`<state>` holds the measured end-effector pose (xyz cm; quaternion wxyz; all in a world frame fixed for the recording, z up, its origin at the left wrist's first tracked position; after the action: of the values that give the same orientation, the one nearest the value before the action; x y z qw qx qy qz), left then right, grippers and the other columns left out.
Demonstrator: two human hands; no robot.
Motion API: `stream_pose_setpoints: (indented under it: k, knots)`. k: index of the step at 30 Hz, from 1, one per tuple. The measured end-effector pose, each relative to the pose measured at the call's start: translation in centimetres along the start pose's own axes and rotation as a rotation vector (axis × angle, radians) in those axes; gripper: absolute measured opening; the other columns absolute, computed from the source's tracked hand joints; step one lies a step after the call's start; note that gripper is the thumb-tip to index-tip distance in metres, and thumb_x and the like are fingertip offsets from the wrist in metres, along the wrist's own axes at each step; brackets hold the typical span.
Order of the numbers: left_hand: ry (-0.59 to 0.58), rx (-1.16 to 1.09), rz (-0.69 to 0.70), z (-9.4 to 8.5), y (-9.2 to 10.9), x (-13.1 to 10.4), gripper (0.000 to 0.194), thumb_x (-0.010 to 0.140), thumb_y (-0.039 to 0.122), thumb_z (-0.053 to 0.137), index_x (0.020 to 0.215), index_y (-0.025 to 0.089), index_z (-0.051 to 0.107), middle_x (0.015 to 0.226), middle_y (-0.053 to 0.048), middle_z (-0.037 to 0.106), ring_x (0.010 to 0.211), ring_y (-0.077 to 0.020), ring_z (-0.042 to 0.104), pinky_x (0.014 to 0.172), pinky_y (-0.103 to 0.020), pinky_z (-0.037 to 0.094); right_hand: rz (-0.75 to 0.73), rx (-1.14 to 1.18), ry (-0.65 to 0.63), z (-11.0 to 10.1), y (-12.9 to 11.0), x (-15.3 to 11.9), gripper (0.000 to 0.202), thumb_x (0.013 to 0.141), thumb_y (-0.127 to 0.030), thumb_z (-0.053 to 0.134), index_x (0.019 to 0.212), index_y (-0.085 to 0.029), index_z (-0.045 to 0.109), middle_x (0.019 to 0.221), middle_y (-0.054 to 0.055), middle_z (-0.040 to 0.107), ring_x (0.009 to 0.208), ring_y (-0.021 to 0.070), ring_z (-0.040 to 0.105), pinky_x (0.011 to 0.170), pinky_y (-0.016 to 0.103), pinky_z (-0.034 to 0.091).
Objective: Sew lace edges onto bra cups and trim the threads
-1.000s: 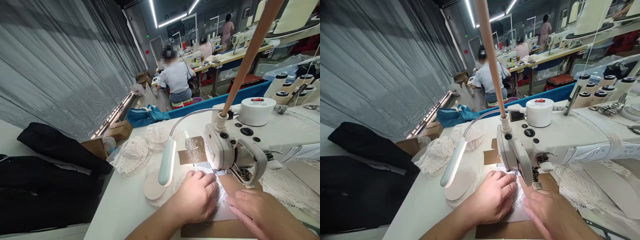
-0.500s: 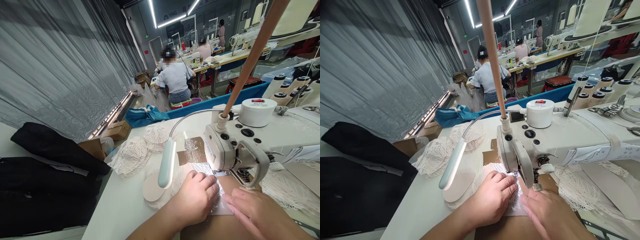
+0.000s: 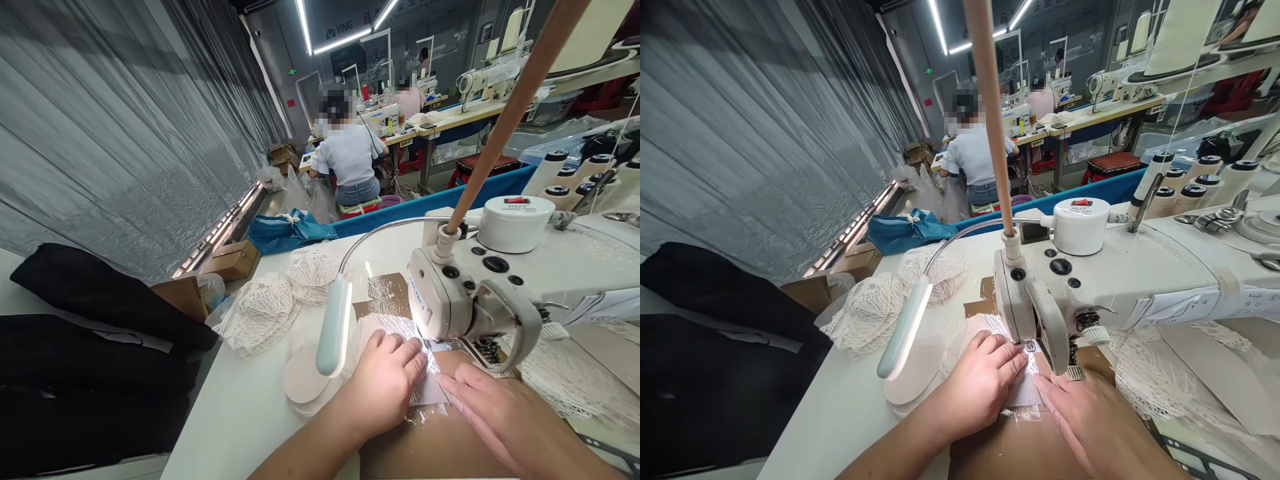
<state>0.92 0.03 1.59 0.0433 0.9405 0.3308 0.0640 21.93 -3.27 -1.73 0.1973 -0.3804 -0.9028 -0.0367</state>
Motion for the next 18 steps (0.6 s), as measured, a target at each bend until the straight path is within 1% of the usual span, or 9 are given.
stream_pose_setpoints:
  k: [5,8,10,12,14,16,18]
  knots:
    - [0.003,0.038,-0.014,0.1,-0.4,-0.1,0.033,0.094,0.021,0.045,0.125,0.015,0.054,0.130,-0.007,0.059,0.101,-0.0233,0.052,0.090,-0.038,0.040,-0.042,-0.028,0.053,-0.4,-0.1,0.2,0.035,0.084,-0.006,0.037,0.108,-0.021,0.058,0.073,0.001,0.065,0.052,0.0156,0.062,0.046,0.027,0.037]
    - [0.013,0.037,-0.025,0.2,-0.4,-0.1,0.033,0.094,0.020,0.047,0.125,0.016,0.054,0.129,-0.006,0.060,0.103,-0.0237,0.051,0.090,-0.037,0.041,-0.022,-0.050,0.052,-0.3,0.0,0.1,0.036,0.084,-0.004,0.035,0.106,-0.021,0.058,0.065,-0.001,0.062,0.047,0.0160,0.059,0.044,0.028,0.036]
    - [0.020,0.033,-0.038,0.3,-0.5,-0.1,0.032,0.093,0.019,0.047,0.124,0.016,0.055,0.127,-0.006,0.060,0.103,-0.0238,0.051,0.090,-0.036,0.042,-0.013,-0.057,0.050,-0.2,0.0,0.2,0.038,0.085,-0.004,0.034,0.109,-0.020,0.058,0.065,-0.001,0.064,0.047,0.0163,0.060,0.043,0.028,0.037]
    - [0.030,0.028,-0.056,0.5,-0.8,0.0,0.031,0.093,0.017,0.047,0.123,0.016,0.055,0.127,-0.007,0.060,0.105,-0.0239,0.052,0.091,-0.037,0.042,0.000,-0.056,0.037,-0.2,-0.1,0.5,0.041,0.084,-0.004,0.034,0.113,-0.019,0.059,0.070,0.001,0.068,0.052,0.0165,0.064,0.043,0.027,0.040]
    - [0.045,0.021,-0.074,0.7,-1.2,0.1,0.031,0.092,0.016,0.047,0.121,0.017,0.056,0.129,-0.008,0.059,0.107,-0.0245,0.052,0.092,-0.038,0.042,0.029,-0.059,0.021,0.0,-0.1,0.7,0.043,0.084,-0.005,0.034,0.115,-0.019,0.060,0.081,0.005,0.072,0.059,0.0166,0.068,0.045,0.025,0.044]
    - [0.062,0.002,-0.093,0.8,-1.6,0.3,0.033,0.088,0.014,0.049,0.120,0.017,0.057,0.130,-0.010,0.058,0.109,-0.0258,0.052,0.093,-0.040,0.043,0.081,-0.069,0.033,0.4,-0.1,0.8,0.044,0.085,-0.007,0.033,0.115,-0.020,0.062,0.088,0.008,0.073,0.065,0.0173,0.069,0.048,0.025,0.047]
    - [0.080,-0.031,-0.110,0.9,-2.0,0.4,0.037,0.084,0.014,0.051,0.120,0.018,0.058,0.129,-0.010,0.058,0.111,-0.0271,0.052,0.094,-0.043,0.042,0.114,-0.052,0.038,0.8,0.0,0.5,0.046,0.085,-0.008,0.034,0.118,-0.022,0.063,0.092,0.008,0.074,0.069,0.0180,0.070,0.051,0.025,0.049]
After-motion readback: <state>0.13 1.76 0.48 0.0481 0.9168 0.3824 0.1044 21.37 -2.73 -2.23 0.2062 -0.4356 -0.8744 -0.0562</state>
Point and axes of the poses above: each hand's wrist, its own x-axis towards the middle knuckle, its own z-axis out of the palm, y = z × x, the point moved 1 cm from there along x, towards the middle knuckle
